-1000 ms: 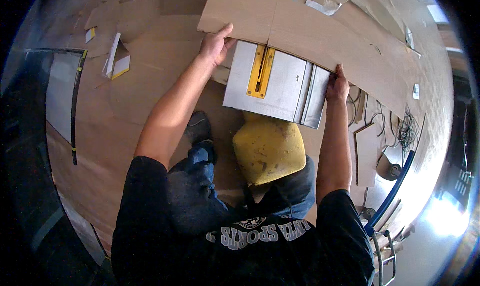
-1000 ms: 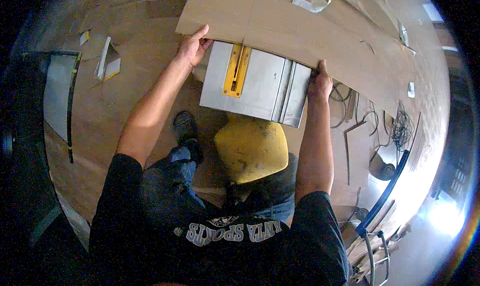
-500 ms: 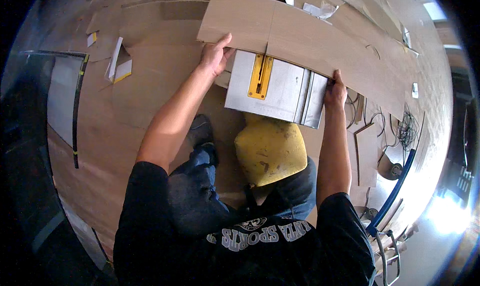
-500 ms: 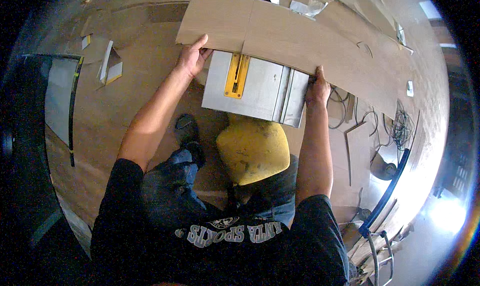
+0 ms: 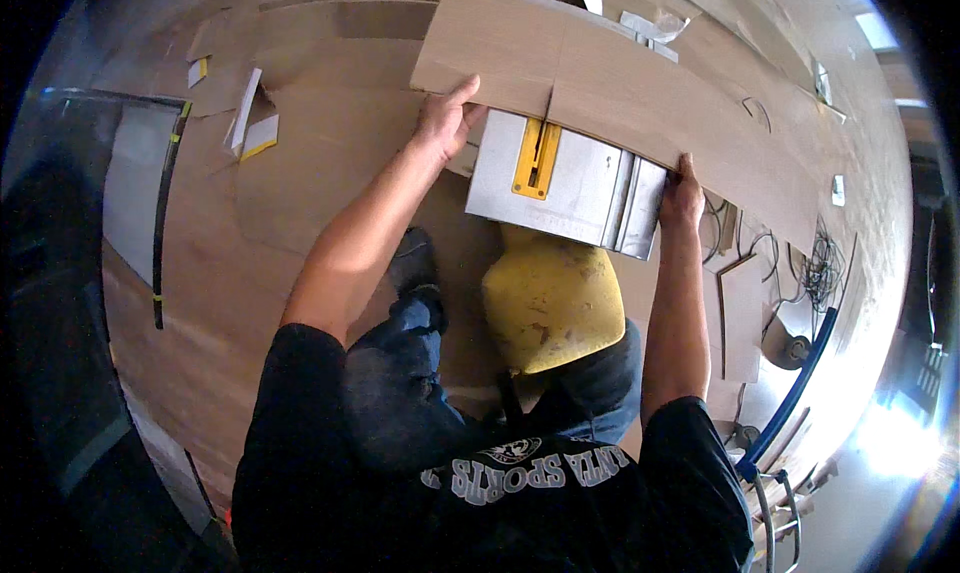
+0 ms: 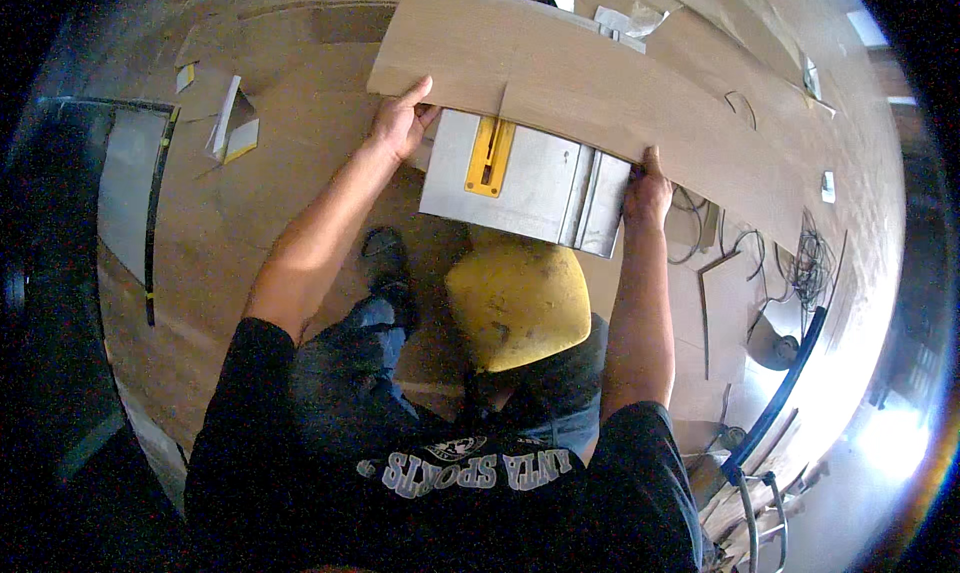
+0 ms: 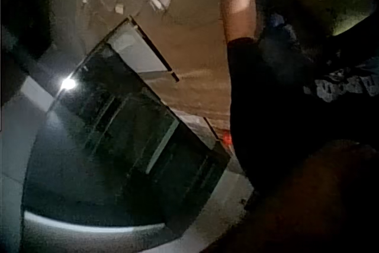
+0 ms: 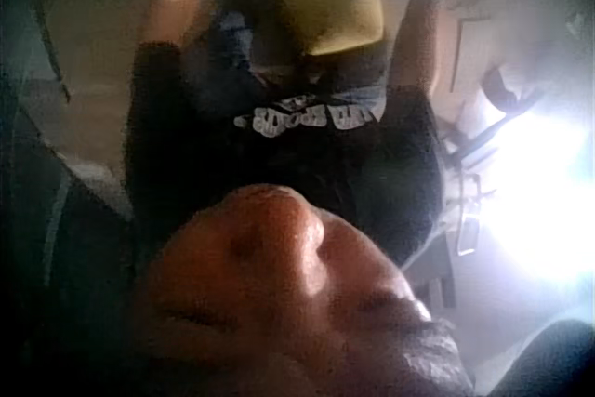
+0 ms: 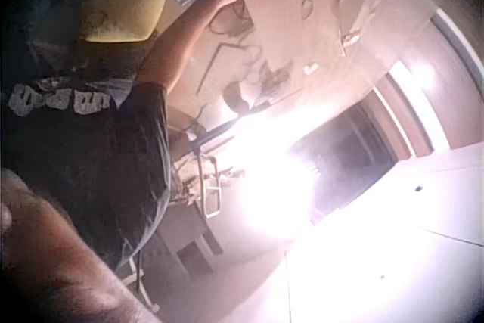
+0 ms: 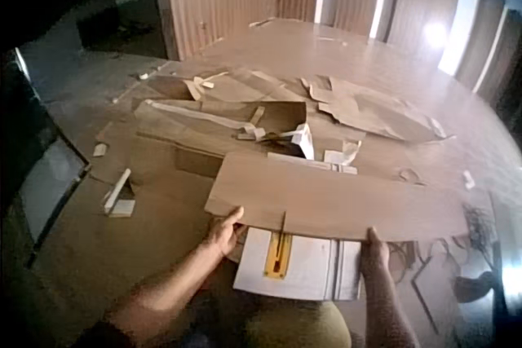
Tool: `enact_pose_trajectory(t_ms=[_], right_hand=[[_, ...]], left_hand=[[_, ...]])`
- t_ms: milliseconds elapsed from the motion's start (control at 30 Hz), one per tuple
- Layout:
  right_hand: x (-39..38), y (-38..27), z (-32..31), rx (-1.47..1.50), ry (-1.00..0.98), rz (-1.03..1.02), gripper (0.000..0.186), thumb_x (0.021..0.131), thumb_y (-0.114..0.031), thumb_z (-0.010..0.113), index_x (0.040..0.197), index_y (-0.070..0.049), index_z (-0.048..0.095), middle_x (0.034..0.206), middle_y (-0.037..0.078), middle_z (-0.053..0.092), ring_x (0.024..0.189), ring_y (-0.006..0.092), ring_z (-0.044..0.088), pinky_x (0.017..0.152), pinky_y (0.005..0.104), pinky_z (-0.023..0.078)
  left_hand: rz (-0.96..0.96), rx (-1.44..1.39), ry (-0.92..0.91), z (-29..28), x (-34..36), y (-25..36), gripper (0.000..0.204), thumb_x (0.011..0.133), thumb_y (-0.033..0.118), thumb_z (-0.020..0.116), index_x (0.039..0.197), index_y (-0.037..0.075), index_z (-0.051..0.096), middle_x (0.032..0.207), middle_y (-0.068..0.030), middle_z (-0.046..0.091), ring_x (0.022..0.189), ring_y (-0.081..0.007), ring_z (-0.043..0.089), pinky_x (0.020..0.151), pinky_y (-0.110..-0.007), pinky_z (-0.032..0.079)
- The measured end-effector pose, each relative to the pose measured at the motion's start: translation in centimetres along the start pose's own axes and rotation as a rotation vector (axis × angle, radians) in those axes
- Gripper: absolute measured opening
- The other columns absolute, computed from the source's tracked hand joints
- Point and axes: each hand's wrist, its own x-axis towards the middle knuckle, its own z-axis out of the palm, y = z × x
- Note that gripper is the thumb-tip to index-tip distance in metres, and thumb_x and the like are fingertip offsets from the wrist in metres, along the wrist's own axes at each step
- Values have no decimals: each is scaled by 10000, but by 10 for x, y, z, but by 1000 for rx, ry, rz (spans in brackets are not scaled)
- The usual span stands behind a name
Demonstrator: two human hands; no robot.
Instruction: The person uses a table saw to cut a flooring plank, hammers a block against the plank to seat it, and uses a tape measure and pencil to mark another section for fitting.
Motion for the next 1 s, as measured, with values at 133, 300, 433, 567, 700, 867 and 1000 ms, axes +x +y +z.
enact_pose_trajectory(t_ms=[133, 300, 433, 567, 700, 867, 1000], right_hand=[[-17, -7, 5, -50, 46, 36, 333, 990, -187, 658, 1229, 35, 590, 1165, 130, 668, 1041, 259, 661, 918, 381, 569], [-27, -6, 6, -25, 36, 73, 301, 988, -193, 660, 1200, 17, 616, 1124, 128, 687, 1030, 252, 667, 901, 380, 572], [-30, -8, 3, 19, 87, 67, 282, 988, -207, 662, 1167, 10, 639, 1116, 113, 692, 1013, 241, 670, 904, 362, 562], [-40, -5, 4, -16, 20, 127, 318, 990, -229, 660, 1186, 20, 630, 1138, 107, 683, 1025, 236, 654, 918, 367, 552], [-26, -4, -15, -59, 48, 31, 338, 997, -250, 649, 1221, 2, 621, 1052, 123, 685, 992, 228, 646, 840, 365, 558], [-50, -8, 1, -91, 37, 141, 349, 991, -255, 662, 1193, 27, 618, 1076, 118, 685, 1000, 203, 643, 845, 335, 544], [-59, -10, 4, -19, 8, 53, 342, 1005, -202, 634, 1255, 22, 568, 1123, 120, 662, 1003, 226, 656, 878, 348, 568]], left_hand=[[-32, -1, -25, -1, -10, 2, 406, 932, 182, 732, 1287, 116, 546, 1252, -31, 594, 1149, -195, 576, 1019, -392, 511], [-9, 0, -24, -8, -12, 1, 408, 928, 175, 738, 1291, 112, 562, 1279, -25, 590, 1185, -188, 559, 1028, -391, 501], [-19, -9, -21, -5, -19, 1, 385, 937, 161, 726, 1280, 102, 561, 1268, -21, 593, 1166, -195, 574, 1021, -391, 504], [-3, -22, -17, -10, -23, -2, 419, 928, 140, 729, 1300, 135, 539, 1257, -29, 588, 1159, -201, 573, 1024, -407, 492], [8, -30, -61, -5, -26, -4, 442, 929, 146, 724, 1319, 151, 517, 1270, -21, 577, 1149, -200, 568, 1011, -418, 487], [2, 10, -5, -12, -34, -2, 413, 943, 172, 712, 1304, 77, 535, 1273, -61, 579, 1151, -230, 574, 1003, -426, 496], [0, 18, -5, -14, -34, -5, 416, 948, 166, 704, 1317, 96, 525, 1274, -63, 578, 1151, -220, 577, 996, -407, 511]])
